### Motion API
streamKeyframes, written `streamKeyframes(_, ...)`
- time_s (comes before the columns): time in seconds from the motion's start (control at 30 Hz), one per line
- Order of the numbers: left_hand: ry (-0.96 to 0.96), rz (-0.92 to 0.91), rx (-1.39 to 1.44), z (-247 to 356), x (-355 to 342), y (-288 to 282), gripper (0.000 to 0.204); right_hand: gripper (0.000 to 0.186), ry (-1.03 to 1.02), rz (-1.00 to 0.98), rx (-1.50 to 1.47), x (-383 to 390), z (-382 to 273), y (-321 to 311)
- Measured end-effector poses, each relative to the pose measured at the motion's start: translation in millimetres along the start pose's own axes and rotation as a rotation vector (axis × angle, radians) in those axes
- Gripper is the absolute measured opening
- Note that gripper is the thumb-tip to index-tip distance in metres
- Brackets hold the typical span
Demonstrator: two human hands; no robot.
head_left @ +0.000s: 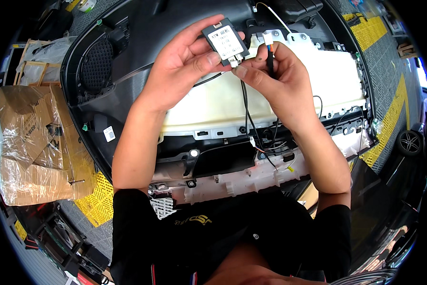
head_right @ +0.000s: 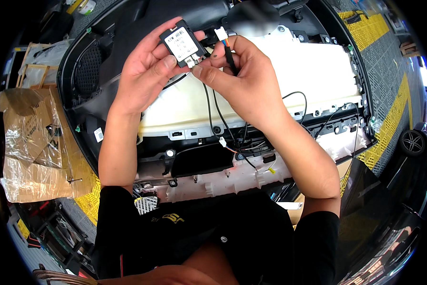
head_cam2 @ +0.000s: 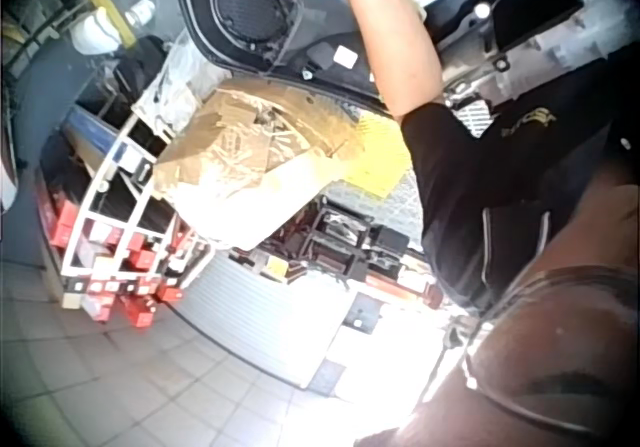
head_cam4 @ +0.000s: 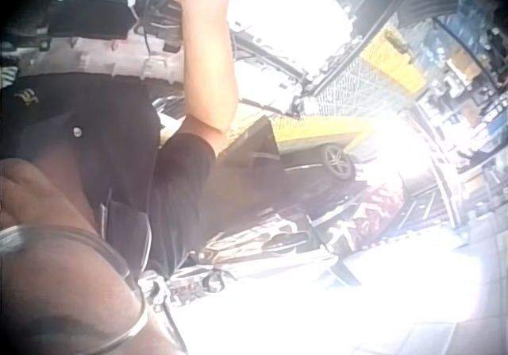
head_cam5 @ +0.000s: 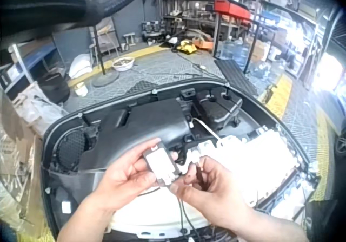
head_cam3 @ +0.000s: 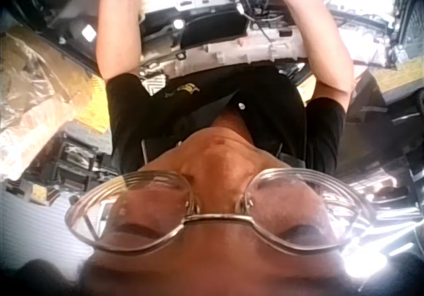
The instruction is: The person prepares electrical components from a package and installs them onto the interior side of a car door panel by connecting wires and mounting a small control module.
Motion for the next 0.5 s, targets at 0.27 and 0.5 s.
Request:
streamKeyframes(0.27, -0.002, -0.030, -0.008, -2.7, 1.4, 0.4, 0.071, 0.020, 0.169, -0.074, -0.073, -2.7, 1.8, -5.4)
streamKeyframes(0.5, 0.008, -0.025, 0.017, -1.7, 1.1, 1.3, 0.071, 0.019, 0.218, -0.083, -0.135, -1.9, -4.8, -3.8)
Point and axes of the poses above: each hand's wrist, its own x-axis away from the middle knuckle, its own y-axis out of the palm, z = x × y, the point moved 4 cm from there along -x, towards the middle knuckle, and after that the axes turned 6 degrees about -z, right-handed, at the moved point
